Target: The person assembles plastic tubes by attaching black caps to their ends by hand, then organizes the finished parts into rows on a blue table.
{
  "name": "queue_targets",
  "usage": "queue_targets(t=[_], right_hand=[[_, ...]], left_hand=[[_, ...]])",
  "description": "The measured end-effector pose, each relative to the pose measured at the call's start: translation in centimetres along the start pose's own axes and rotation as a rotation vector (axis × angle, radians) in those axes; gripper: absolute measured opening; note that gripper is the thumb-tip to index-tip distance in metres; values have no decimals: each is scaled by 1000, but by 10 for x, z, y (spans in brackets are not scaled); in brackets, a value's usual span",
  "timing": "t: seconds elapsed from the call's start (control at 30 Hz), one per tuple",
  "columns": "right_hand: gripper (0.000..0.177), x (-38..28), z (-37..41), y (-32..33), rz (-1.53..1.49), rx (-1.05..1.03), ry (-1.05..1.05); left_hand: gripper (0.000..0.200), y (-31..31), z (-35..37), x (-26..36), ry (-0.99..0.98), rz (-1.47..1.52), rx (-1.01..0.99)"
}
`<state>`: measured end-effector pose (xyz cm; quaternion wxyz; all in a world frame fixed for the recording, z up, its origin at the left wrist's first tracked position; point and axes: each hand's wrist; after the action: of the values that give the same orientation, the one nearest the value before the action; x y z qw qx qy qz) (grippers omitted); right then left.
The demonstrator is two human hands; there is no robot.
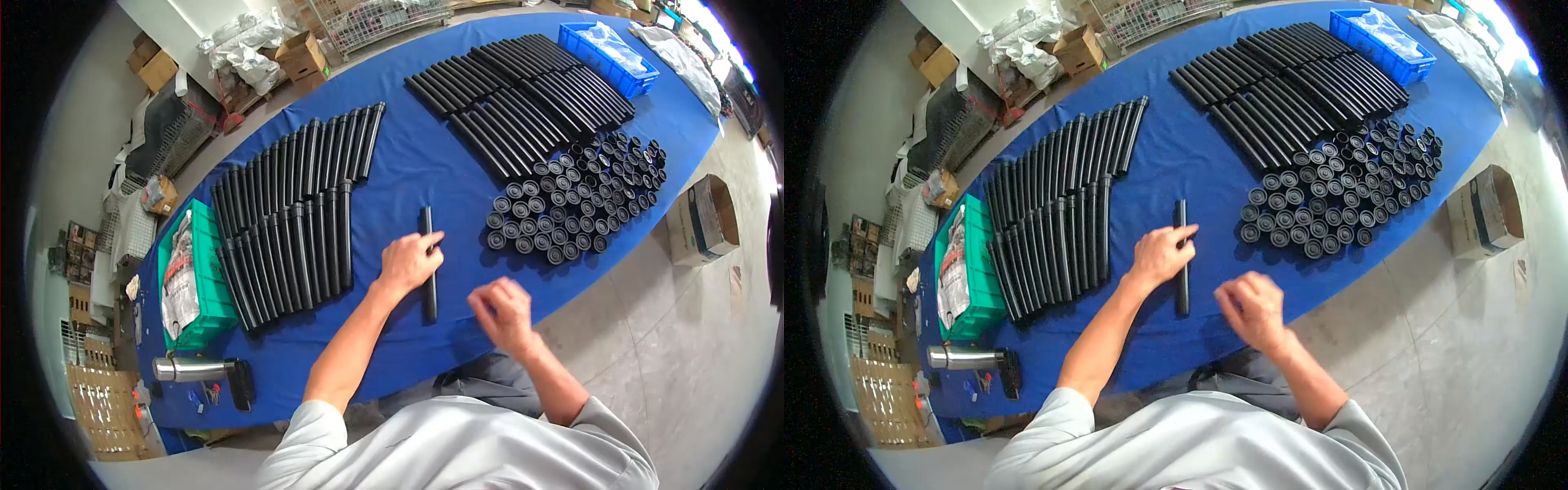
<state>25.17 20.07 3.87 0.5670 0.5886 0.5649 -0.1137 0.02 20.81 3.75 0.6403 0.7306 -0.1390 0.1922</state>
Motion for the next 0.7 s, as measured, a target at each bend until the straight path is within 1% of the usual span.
queue_targets(t=[0.03,0.1,0.17,0.2,0.3,0.43,0.53,0.63,0.67,0.7], right_hand=[[18,4,-13,9,197,127,134],[32,-6,-40,30,480,109,167],[45,6,-56,33,681,36,212],[49,19,-62,32,768,-62,206],[49,30,-75,32,887,-173,249],[41,34,-86,31,940,-258,289],[35,33,-90,31,916,-293,303],[31,28,-91,20,847,-205,367],[33,22,-92,14,787,-207,374],[27,2,-96,11,668,-176,410]], left_hand=[[34,0,22,1,-27,-21,58],[32,-9,59,2,-45,-5,201],[30,-13,75,3,-118,-21,276],[30,-14,79,3,-155,-33,318],[30,-16,80,3,-182,-2,381],[27,-16,81,1,-179,19,391],[25,-20,80,-1,-198,31,421],[24,-17,84,1,-192,6,423],[24,-16,86,3,-188,-11,418],[23,-17,91,6,-184,-26,410]])
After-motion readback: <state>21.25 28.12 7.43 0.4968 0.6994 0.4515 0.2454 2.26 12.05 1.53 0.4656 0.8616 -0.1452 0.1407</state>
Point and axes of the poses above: each hand's wrist, its own z-axis away from the middle knuckle, its own y-axis out of the back of the hand, x = y × z, and after that the axes turned 5 degrees about -y, right-handed
